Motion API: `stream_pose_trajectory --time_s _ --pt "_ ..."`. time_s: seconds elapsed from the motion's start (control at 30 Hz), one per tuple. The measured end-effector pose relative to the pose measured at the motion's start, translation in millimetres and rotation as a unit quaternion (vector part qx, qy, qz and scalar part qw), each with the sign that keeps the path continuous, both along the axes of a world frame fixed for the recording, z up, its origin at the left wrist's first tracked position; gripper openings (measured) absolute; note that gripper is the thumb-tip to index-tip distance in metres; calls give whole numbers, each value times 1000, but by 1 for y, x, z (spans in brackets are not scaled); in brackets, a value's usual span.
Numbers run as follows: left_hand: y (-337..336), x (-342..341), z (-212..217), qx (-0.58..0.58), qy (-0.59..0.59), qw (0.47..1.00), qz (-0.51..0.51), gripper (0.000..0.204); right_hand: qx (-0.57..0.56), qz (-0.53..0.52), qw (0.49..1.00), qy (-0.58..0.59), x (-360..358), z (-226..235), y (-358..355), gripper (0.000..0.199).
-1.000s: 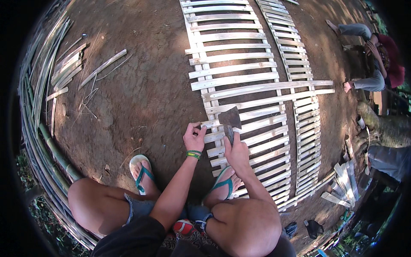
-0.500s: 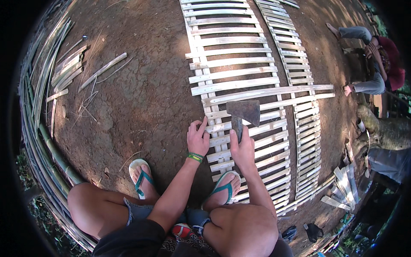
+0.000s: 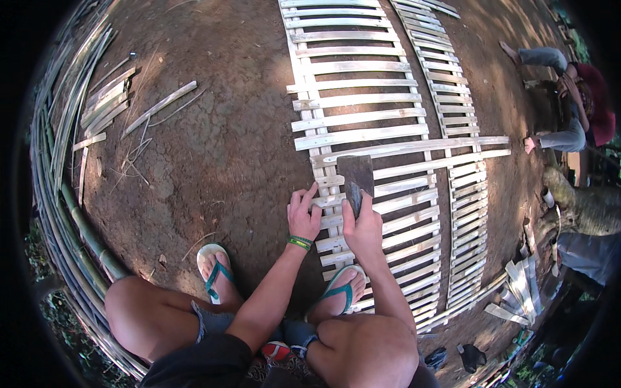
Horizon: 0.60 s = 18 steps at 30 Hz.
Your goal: The person is assembling a bamboo structure by hand, using a machete to secure the pieces together. They are working on a flat surface, arranging bamboo strips into a grid-like pattern.
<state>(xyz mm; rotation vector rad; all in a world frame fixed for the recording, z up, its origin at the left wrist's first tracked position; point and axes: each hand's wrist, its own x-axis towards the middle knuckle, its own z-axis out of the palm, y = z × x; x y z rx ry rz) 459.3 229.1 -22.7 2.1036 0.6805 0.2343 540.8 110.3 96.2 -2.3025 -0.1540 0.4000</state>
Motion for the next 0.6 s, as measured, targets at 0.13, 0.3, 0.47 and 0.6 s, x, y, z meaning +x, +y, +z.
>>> stream_pose_trajectory --time_s 0.13,0.3,0.47,0.6 --pt "-2 3 0 1 -8 1000 11 57 142 -43 981 124 26 -11 -1 24" --pt "-6 -1 -9 46 -16 999 8 58 333 -192 892 238 45 -7 12 34" --pt "-11 1 -11 73 -25 997 -14 59 193 -31 913 358 41 -58 2 35" --pt "-6 -5 -13 86 -25 996 -9 60 339 -157 858 354 68 -27 -1 38"
